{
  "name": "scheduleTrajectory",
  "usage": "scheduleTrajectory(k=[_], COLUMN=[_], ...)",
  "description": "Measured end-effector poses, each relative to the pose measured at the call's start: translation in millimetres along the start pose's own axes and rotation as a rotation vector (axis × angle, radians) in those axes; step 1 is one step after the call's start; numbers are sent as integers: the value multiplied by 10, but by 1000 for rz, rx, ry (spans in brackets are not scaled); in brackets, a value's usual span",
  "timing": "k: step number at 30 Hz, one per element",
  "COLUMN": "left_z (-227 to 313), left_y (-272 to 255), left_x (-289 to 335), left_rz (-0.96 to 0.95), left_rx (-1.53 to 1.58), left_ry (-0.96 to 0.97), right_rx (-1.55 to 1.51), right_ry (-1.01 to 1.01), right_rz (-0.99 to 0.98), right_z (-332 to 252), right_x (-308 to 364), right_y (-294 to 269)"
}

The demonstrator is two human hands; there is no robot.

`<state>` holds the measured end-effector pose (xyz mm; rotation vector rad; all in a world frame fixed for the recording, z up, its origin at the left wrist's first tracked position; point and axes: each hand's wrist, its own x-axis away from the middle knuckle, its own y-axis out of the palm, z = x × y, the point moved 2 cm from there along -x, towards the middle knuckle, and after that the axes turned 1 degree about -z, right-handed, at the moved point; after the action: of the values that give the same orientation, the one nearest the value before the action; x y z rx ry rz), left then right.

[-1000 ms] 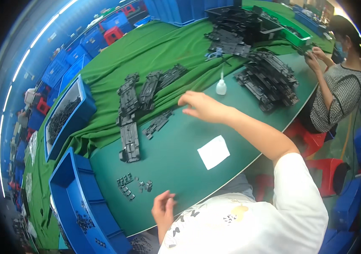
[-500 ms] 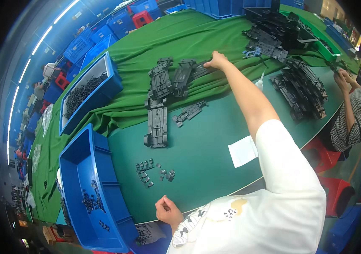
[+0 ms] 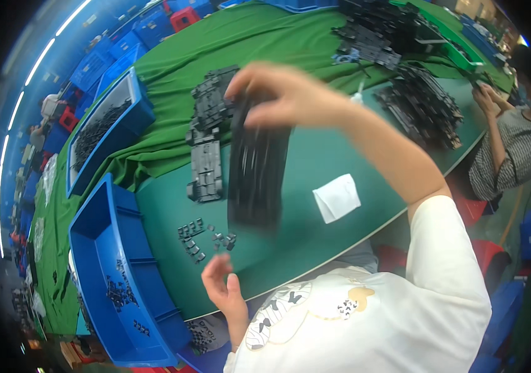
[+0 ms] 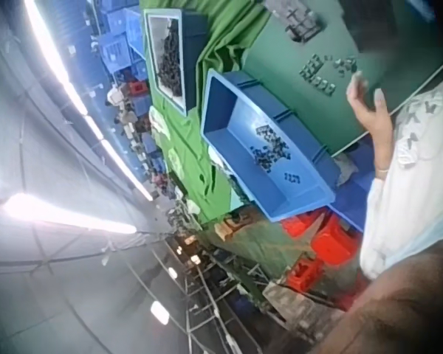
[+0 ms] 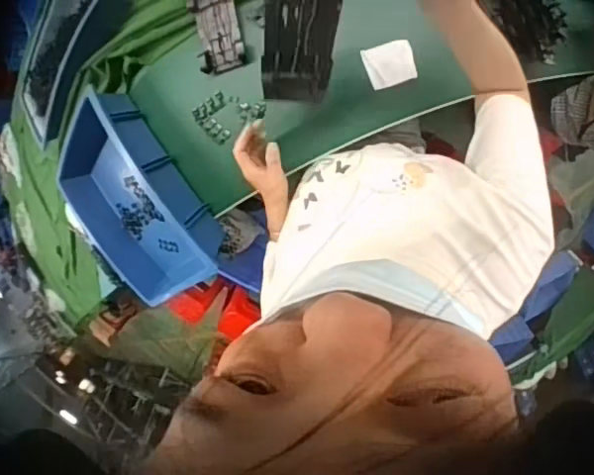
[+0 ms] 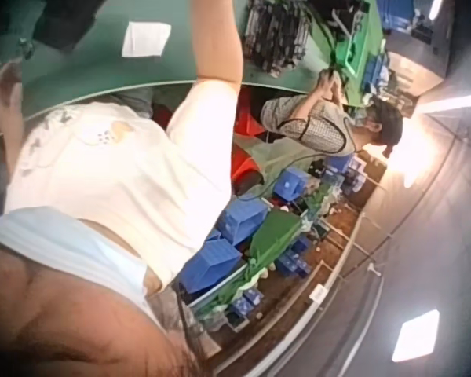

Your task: The person assembles toy car chassis by attaching small plastic components onto each chassis by hand.

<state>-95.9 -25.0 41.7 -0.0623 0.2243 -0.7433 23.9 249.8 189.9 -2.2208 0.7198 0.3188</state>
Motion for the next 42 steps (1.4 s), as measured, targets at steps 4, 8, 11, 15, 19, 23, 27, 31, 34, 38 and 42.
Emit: scheduleTrajectory(k=[4,8,11,15,19,23,27,31,34,38,42], left_z=[257,169,119,46,33,23,-16,60,16,45,54], left_y=[223,268,166,89,70,136,193,196,122,11,-10], left_x=[-97,-54,-5,-67,-90,-72,-35,-2,-30,-75,-84], left_rz=[-609,-593,-395,-300,-341,-368,-496,-464,-428,-342,-365], left_rx=[467,590,835,936,852,726,659,677,697,564,681], left_ry=[-298,-490,-507,-409,-392,-388,-322,-290,-227,-241,-201], right_rx=[-415,-583,-504,184,445,121,630,525,536,413,443], right_ry=[210,321,401,288,209,436,563,873,943,1046,1064], right_rz=[-265,-274,-213,-74,-155,347,644,634,619,629,599], right_z=[4,171,527,1106,1058,958,1227,1278,1364,1200,1199], right_x=[247,291,241,298,218,-433,-1032,-1060,-994,-932,-937], right_y=[665,732,661,794,783,-359,-1695,-2089,-2048,-2015,-1923])
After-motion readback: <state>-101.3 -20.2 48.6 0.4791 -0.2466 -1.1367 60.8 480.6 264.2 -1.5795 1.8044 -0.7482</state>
